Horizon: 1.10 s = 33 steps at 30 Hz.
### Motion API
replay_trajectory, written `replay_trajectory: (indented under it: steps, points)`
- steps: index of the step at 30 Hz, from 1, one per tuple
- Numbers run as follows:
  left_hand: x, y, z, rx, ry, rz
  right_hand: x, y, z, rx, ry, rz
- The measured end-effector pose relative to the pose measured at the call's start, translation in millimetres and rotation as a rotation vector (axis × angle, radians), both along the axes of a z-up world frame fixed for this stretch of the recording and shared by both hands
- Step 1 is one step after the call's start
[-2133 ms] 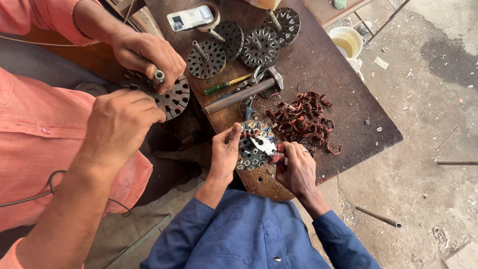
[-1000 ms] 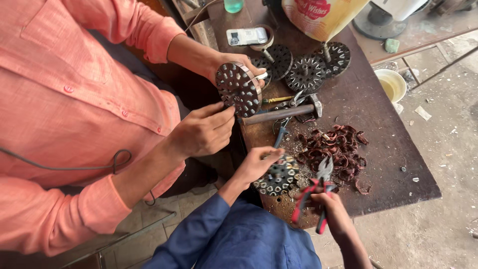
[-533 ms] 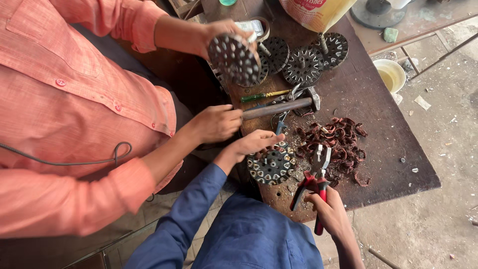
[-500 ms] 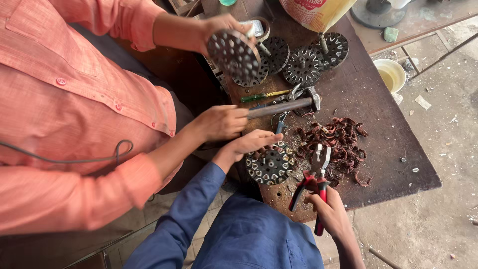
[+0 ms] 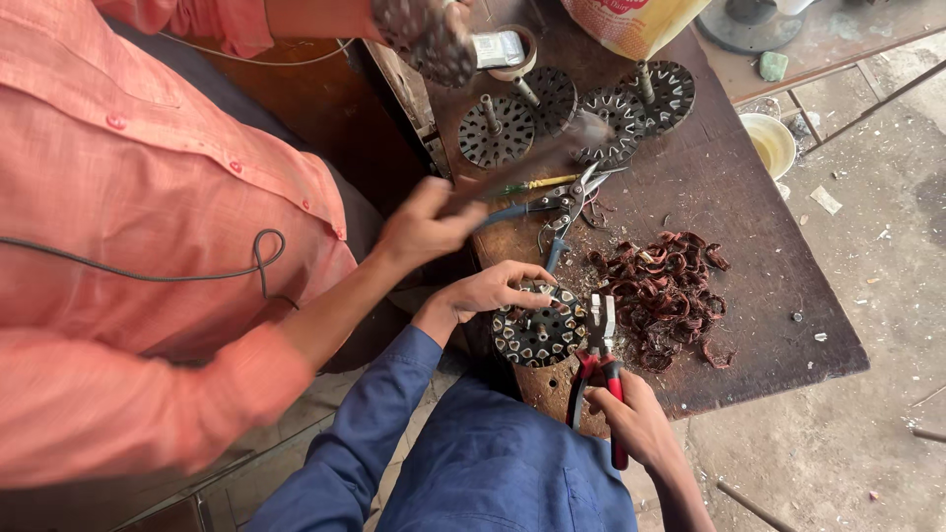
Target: The person uses pliers to strip copper wire from a circular electrical component, likely a motor stator. They work alongside another person who is also repairing similar components using a screwdriver and hammer. The stripped copper wire is accumulated on the workbench.
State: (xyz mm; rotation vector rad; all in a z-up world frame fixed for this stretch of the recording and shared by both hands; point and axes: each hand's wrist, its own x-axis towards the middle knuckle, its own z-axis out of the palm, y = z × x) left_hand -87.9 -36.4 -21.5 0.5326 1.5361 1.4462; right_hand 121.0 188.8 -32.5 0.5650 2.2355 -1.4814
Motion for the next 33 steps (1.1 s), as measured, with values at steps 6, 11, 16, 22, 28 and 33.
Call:
replay_trajectory:
  steps: [6, 11, 16, 22, 28, 33]
  points:
    - [0.8, 3.3, -8.5, 0.094, -0.253, 0.192, -0.2, 2.1, 17.8, -0.14, -0.046, -0.123]
    - [1.7, 14.0, -17.2, -0.064, -0.009, 0.351, -7.4, 11.7, 43.1, -0.441, 0.221, -0.137]
    - [0.5, 23.2, -28.2, -0.083, -0.17, 0.427, -13.8, 23.3, 48.7, -0.428, 0.058, -0.02]
    - [-0.2, 35.0, -27.0, -0.233, -0.063, 0.475, -29.2, 6.1, 71.0, -0.48, -0.176, 0.017]
    - [-1.9, 32.9, -52.8, -0.118, -0.062, 0.465, -61.7, 8.2, 117.7, -0.643, 0.033, 0.074]
    - [-3.0, 29.0, -56.0, -0.148, -0.062, 0.564, -97.3, 1.7, 134.5, -0.756, 0.04, 0.077]
